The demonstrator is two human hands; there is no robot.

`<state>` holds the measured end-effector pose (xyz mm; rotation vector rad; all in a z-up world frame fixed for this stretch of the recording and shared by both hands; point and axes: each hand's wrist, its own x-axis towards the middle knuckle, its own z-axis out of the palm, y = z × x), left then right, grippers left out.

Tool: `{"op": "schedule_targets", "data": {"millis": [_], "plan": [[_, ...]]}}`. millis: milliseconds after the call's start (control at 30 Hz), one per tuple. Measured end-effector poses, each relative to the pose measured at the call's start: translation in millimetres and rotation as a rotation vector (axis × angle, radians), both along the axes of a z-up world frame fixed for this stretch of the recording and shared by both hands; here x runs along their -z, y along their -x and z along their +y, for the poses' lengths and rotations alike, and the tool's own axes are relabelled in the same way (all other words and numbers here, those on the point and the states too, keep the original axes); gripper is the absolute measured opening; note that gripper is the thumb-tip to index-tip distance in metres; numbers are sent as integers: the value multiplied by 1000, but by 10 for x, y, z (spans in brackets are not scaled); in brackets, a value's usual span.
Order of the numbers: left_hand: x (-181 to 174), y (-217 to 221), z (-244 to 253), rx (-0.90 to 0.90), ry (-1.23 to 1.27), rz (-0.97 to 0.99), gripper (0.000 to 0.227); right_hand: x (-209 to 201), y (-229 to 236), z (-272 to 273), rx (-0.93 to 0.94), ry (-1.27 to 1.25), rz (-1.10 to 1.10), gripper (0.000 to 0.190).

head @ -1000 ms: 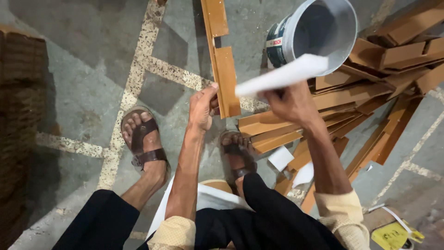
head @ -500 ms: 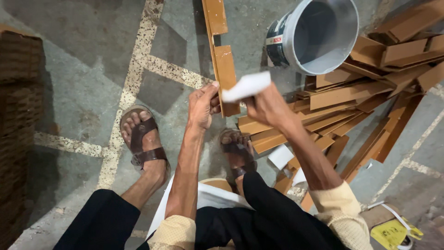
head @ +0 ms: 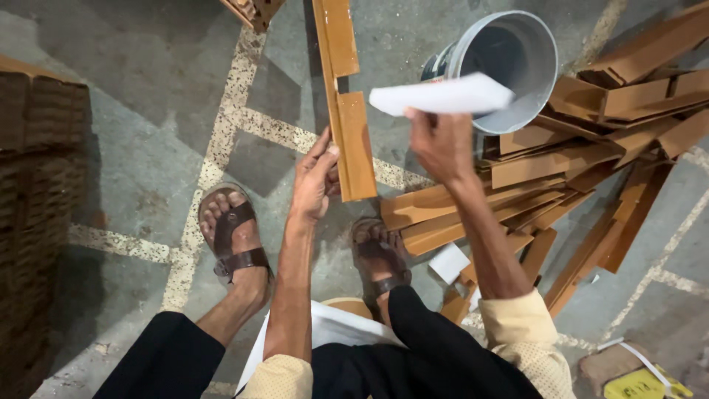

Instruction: The person repeatedly wipes the surfaces of small wooden pieces using a white cloth. The person picks up each piece, wipes it, and places it back down, continuing this process with multiple pieces from a pile on the floor.

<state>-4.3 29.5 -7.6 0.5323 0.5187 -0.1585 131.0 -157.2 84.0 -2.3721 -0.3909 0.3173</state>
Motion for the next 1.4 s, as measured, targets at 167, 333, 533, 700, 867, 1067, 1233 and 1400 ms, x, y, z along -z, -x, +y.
{"op": "schedule_targets", "data": {"millis": [167, 333, 533, 700, 867, 1067, 1233, 1400], "plan": [[78, 29, 104, 13, -69, 151, 62, 373, -123, 179, -25, -155, 113, 20], [-1, -13, 200, 17, -144, 124, 59, -118, 191, -30, -182, -72, 524, 12], [-248, 113, 534, 143, -318, 113, 57, -476, 244, -134, 162, -120, 317, 12], [-376, 167, 810, 197, -370, 117, 54, -24, -182, 242, 52, -223, -80, 12], [-330, 209, 845, 236, -459, 148, 52, 746, -957, 675, 64, -112, -461, 15], [-275, 210, 903, 252, -423, 202, 52, 1302, -1556, 863, 50, -44, -328, 16], [-219, 222, 923, 178, -356, 91, 49, 1328, -1595, 805, -4, 52, -227, 12], [-180, 233, 922, 200, -360, 131, 48, 1046, -1146, 672, -70, 77, -63, 17]]}}
